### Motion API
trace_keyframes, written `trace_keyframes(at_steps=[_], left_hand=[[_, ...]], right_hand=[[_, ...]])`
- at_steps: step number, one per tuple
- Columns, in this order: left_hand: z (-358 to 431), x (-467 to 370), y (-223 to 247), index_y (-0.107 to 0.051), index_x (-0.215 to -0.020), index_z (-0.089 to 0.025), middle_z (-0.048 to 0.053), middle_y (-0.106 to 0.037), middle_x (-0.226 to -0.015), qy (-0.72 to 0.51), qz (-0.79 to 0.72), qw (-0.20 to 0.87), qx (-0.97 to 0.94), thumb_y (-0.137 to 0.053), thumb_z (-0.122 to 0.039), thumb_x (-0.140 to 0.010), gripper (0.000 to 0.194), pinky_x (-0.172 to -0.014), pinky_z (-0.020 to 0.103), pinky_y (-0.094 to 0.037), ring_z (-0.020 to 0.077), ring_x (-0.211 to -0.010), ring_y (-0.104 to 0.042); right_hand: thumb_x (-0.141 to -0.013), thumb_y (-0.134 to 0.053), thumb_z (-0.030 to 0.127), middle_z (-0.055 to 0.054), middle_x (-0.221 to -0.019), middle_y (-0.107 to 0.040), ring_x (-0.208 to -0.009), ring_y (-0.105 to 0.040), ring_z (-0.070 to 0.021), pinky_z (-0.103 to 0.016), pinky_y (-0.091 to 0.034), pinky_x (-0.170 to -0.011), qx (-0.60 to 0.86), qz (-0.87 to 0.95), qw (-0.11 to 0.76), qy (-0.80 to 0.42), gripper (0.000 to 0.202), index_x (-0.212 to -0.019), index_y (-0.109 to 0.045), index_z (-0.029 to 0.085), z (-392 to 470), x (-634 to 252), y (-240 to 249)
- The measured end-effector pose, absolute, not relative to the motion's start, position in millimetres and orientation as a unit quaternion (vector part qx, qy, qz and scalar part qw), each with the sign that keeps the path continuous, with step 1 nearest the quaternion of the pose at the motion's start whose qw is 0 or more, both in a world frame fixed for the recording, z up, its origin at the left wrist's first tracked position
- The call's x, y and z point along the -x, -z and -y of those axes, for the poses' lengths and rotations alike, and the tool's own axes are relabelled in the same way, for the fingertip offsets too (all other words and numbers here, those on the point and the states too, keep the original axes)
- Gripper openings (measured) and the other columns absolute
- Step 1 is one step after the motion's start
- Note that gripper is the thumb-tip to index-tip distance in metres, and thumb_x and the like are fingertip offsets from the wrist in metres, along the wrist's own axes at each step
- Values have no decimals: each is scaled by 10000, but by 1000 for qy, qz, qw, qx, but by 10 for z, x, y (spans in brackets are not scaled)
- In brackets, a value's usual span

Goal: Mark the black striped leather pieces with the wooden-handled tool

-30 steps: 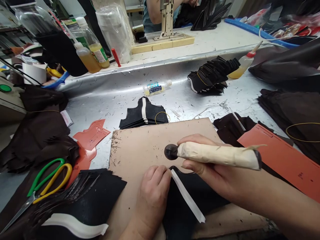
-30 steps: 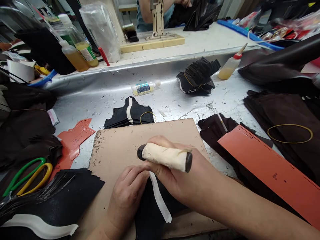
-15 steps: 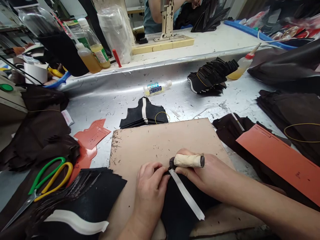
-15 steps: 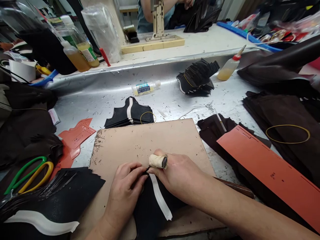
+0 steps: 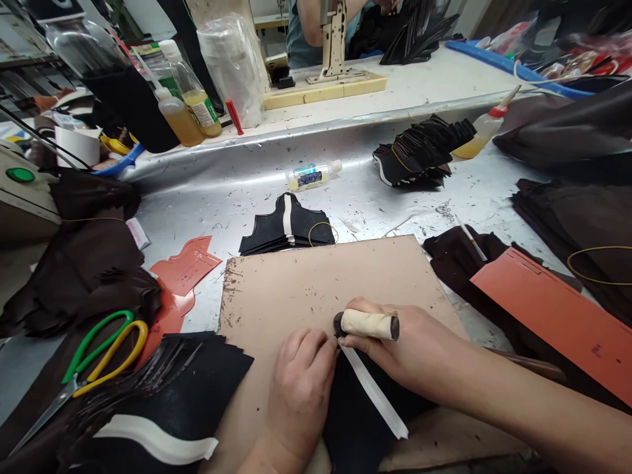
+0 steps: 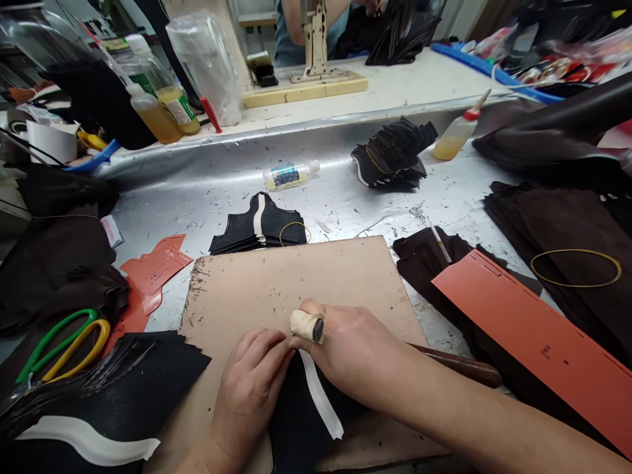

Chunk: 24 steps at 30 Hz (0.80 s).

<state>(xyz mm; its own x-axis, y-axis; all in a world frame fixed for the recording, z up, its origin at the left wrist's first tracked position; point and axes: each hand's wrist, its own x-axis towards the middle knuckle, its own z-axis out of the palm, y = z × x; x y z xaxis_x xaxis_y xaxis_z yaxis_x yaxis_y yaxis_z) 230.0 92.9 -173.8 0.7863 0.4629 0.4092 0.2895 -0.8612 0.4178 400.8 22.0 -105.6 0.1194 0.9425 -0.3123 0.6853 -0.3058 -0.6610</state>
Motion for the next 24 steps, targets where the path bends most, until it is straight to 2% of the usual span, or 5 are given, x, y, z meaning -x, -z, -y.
trace_keyframes(at_steps=[5, 10, 16, 21, 24], left_hand=[[-928, -2298, 1765, -624, -972, -150, 71, -645, -919, -261, -207, 180, -926, -522, -95, -899, 136, -791, 369, -503, 213, -880, -551], [-931, -2255, 1809, -630, -964, -156, 65, -608, -929, -269, -275, 204, -900, -592, -130, -865, 109, -763, 354, -498, 206, -872, -544], [-917, -2196, 1771, -632, -993, -177, 53, -622, -917, -253, -240, 191, -918, -528, -94, -895, 166, -789, 353, -484, 204, -897, -529], [-915, -2196, 1715, -629, -971, -146, 84, -644, -915, -224, -178, 117, -951, -422, -105, -932, 215, -787, 371, -480, 230, -917, -532], [-896, -2201, 1709, -617, -956, -137, 86, -639, -890, -221, -176, 103, -954, -417, -106, -933, 203, -785, 386, -468, 235, -882, -536]], right_hand=[[-952, -466, 313, -2, -814, -647, -691, -616, -176, -257, -433, -620, 721, 555, 259, -324, 97, -990, -519, 241, -182, -3980, 1045], [-942, -482, 280, 9, -731, -623, -637, -600, -182, -254, -409, -567, 733, 544, 186, -365, 58, -937, -501, 225, -189, -3936, 1166], [-934, -499, 253, 3, -738, -621, -654, -600, -178, -251, -402, -580, 737, 554, 163, -350, 42, -915, -498, 215, -233, -3943, 1135], [-921, -499, 239, 21, -689, -580, -607, -561, -160, -244, -387, -560, 713, 585, 174, -345, 74, -852, -488, 218, -249, -3944, 1052], [-940, -481, 278, 10, -759, -613, -670, -588, -169, -254, -420, -616, 702, 577, 234, -346, 79, -879, -498, 230, -234, -3904, 1030]])
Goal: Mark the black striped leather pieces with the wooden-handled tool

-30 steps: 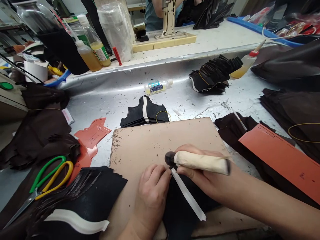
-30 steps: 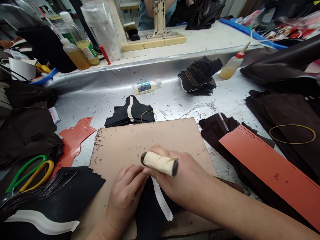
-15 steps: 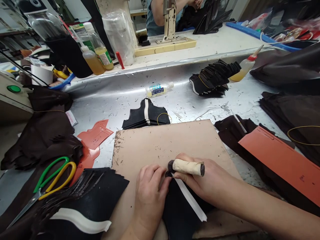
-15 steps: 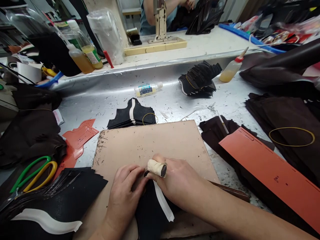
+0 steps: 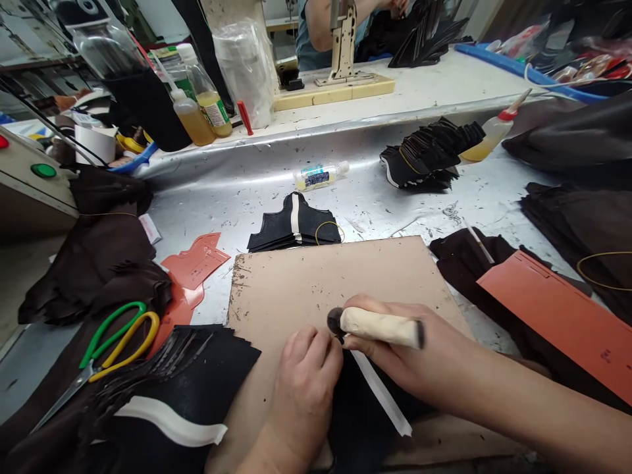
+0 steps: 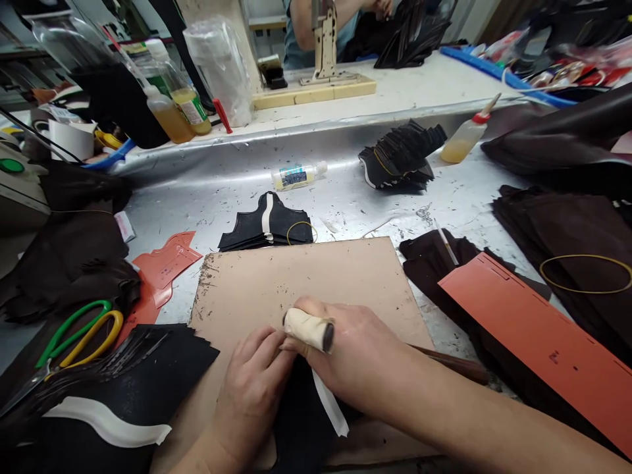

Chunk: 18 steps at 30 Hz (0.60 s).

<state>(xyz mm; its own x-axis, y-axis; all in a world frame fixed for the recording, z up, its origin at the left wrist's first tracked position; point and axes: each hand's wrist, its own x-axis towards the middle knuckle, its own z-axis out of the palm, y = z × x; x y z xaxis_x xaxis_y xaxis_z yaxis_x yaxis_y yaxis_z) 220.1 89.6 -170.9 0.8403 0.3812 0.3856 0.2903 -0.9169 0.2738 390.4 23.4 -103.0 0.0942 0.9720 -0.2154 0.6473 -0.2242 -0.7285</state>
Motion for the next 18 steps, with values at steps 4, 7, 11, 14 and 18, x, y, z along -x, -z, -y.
trace_keyframes(at_steps=[4, 7, 11, 14, 18], left_hand=[[-866, -2196, 1748, -584, -940, -160, 71, -637, -893, -244, -216, 110, -939, -443, -119, -932, 146, -794, 372, -451, 224, -876, -550], [-859, -2190, 1780, -550, -904, -173, 57, -622, -857, -258, -266, 111, -922, -482, -133, -923, 81, -750, 350, -437, 210, -823, -549], [-850, -2192, 1772, -525, -812, -197, 36, -584, -789, -258, -276, 137, -916, -466, -161, -934, 140, -703, 332, -415, 200, -778, -531], [-848, -2183, 1752, -498, -749, -200, 25, -562, -755, -259, -279, 147, -913, -455, -134, -924, 191, -676, 316, -404, 186, -739, -505], [-890, -2158, 1757, -466, -689, -202, -3, -516, -689, -257, -314, 192, -893, -524, -159, -903, 225, -645, 304, -403, 174, -688, -479]], right_hand=[[-932, -504, 252, 6, -780, -634, -690, -612, -174, -250, -425, -614, 703, 576, 234, -345, 30, -912, -503, 230, -266, -3881, 1066], [-900, -551, 203, 30, -671, -588, -589, -571, -163, -238, -372, -525, 697, 613, 163, -335, 107, -817, -486, 223, -317, -3913, 1036], [-932, -520, 245, 20, -789, -635, -661, -605, -153, -227, -407, -582, 686, 607, 271, -295, 23, -910, -522, 238, -318, -3879, 969], [-922, -518, 232, 21, -753, -635, -635, -606, -159, -232, -394, -545, 697, 595, 244, -316, 25, -898, -525, 236, -283, -3822, 1026], [-913, -525, 253, 34, -696, -610, -628, -607, -172, -252, -410, -550, 717, 576, 191, -343, 39, -877, -532, 239, -208, -3954, 1115]])
